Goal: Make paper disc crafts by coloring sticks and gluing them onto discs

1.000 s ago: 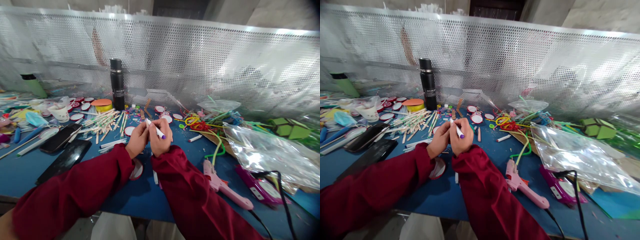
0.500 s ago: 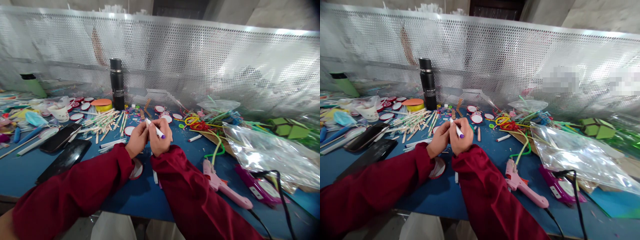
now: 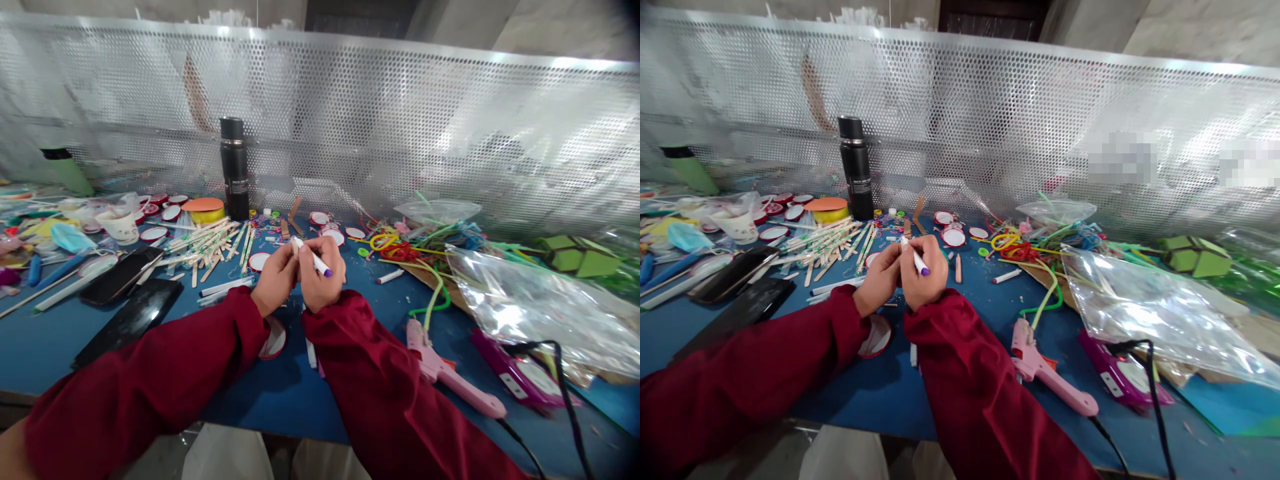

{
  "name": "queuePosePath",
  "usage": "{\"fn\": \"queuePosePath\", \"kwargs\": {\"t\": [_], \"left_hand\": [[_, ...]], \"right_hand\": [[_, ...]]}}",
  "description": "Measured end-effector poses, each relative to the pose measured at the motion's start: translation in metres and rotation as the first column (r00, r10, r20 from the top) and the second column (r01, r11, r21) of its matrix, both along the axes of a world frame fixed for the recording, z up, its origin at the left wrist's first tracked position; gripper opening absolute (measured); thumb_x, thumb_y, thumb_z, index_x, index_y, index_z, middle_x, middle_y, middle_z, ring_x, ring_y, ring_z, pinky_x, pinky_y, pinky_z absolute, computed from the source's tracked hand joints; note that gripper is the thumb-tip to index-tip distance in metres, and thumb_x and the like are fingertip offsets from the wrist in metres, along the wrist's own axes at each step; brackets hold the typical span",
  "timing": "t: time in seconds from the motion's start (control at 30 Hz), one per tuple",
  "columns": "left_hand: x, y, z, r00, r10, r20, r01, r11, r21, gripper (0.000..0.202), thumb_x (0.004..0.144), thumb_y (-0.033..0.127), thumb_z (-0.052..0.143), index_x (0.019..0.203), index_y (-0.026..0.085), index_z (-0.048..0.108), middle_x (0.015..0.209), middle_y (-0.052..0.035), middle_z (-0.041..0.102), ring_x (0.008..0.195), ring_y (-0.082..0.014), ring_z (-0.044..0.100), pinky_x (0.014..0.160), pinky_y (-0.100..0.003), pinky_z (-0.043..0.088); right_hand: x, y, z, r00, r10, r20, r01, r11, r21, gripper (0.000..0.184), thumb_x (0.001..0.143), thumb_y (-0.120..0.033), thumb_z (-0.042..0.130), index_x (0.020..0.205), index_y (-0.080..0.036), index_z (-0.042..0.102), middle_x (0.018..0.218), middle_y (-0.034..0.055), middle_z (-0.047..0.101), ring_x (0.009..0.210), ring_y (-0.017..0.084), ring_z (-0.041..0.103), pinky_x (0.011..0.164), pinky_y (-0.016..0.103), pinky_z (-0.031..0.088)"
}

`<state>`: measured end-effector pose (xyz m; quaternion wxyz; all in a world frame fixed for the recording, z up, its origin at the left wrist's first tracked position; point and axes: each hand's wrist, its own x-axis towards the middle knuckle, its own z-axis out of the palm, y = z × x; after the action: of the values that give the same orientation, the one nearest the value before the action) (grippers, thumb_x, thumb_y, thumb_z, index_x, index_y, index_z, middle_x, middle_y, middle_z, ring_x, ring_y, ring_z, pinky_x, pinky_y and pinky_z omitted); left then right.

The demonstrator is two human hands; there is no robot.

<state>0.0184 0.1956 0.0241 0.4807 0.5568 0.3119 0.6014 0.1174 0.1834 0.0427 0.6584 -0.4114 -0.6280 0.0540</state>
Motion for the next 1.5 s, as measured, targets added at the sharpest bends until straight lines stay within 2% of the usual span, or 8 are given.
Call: {"fn": "queuePosePath", "kwargs": {"t": [0.17,0.33,0.53,0.73,1.03,1.27,1.5], "left_hand": [[0.0002,-0.0005,0.0010,1.000,-0.005,0.002,0.006,1.000,-0.023,0.040,0.086,0.056,0.072,0.087,0.018,0.059,0.057,0.0067,0.048,0.046,-0.0075,0.039,0.044,-0.022,0.029],[0.0005,-0.0006,-0.0008,1.000,0.022,0.009,-0.022,0.999,0.031,0.039,0.087,0.053,0.072,0.079,0.019,0.056,0.057,0.0057,0.048,0.049,-0.0082,0.041,0.048,-0.022,0.034],[0.0004,-0.0002,-0.0013,1.000,0.026,0.005,-0.026,0.999,0.023,0.038,0.086,0.055,0.073,0.083,0.019,0.059,0.058,0.0050,0.048,0.052,-0.0102,0.044,0.049,-0.022,0.036],[0.0013,-0.0007,-0.0006,0.999,0.044,-0.001,-0.044,0.999,0.016,0.039,0.085,0.054,0.073,0.080,0.019,0.056,0.057,0.0053,0.047,0.052,-0.0100,0.042,0.049,-0.022,0.033],[-0.0012,0.0004,-0.0006,1.000,0.003,-0.019,-0.002,1.000,0.006,0.043,0.083,0.059,0.073,0.081,0.020,0.056,0.061,0.0046,0.050,0.050,-0.0089,0.040,0.046,-0.022,0.033],[-0.0003,0.0008,-0.0008,1.000,0.029,-0.005,-0.029,0.999,0.029,0.039,0.084,0.055,0.073,0.080,0.020,0.057,0.058,0.0046,0.048,0.054,-0.0108,0.043,0.050,-0.023,0.035],[-0.0007,0.0003,0.0001,1.000,0.013,-0.010,-0.012,1.000,0.021,0.042,0.085,0.058,0.072,0.081,0.019,0.056,0.058,0.0055,0.047,0.049,-0.0089,0.040,0.047,-0.022,0.031]], "right_hand": [[0.0007,0.0006,0.0001,1.000,-0.019,0.000,0.019,1.000,0.008,0.011,0.093,-0.032,0.056,0.087,-0.023,0.059,0.076,-0.0010,0.065,0.067,0.016,0.061,0.066,0.031,0.048],[-0.0001,-0.0001,-0.0007,0.998,-0.035,0.046,0.034,0.999,0.021,0.011,0.093,-0.031,0.056,0.086,-0.024,0.060,0.077,-0.0002,0.066,0.069,0.017,0.062,0.069,0.032,0.049],[0.0004,-0.0014,0.0000,0.999,-0.024,0.022,0.024,1.000,0.009,0.011,0.094,-0.031,0.056,0.088,-0.023,0.060,0.078,-0.0004,0.066,0.070,0.016,0.062,0.070,0.031,0.049],[-0.0007,-0.0044,0.0005,0.997,-0.058,0.049,0.058,0.998,0.006,0.010,0.094,-0.029,0.057,0.088,-0.023,0.062,0.081,-0.0005,0.066,0.073,0.016,0.061,0.075,0.030,0.050],[0.0007,-0.0018,-0.0008,0.997,-0.062,0.034,0.062,0.998,0.016,0.009,0.094,-0.029,0.057,0.088,-0.024,0.060,0.080,-0.0002,0.067,0.073,0.016,0.062,0.074,0.031,0.050],[-0.0004,-0.0024,-0.0019,0.996,-0.060,0.059,0.060,0.998,0.010,0.010,0.095,-0.031,0.057,0.090,-0.023,0.062,0.080,-0.0002,0.067,0.073,0.017,0.062,0.075,0.031,0.050],[0.0021,0.0008,-0.0002,0.999,-0.039,0.030,0.038,0.999,0.016,0.012,0.095,-0.032,0.056,0.088,-0.022,0.060,0.078,-0.0004,0.066,0.069,0.016,0.062,0.069,0.030,0.048]]}}
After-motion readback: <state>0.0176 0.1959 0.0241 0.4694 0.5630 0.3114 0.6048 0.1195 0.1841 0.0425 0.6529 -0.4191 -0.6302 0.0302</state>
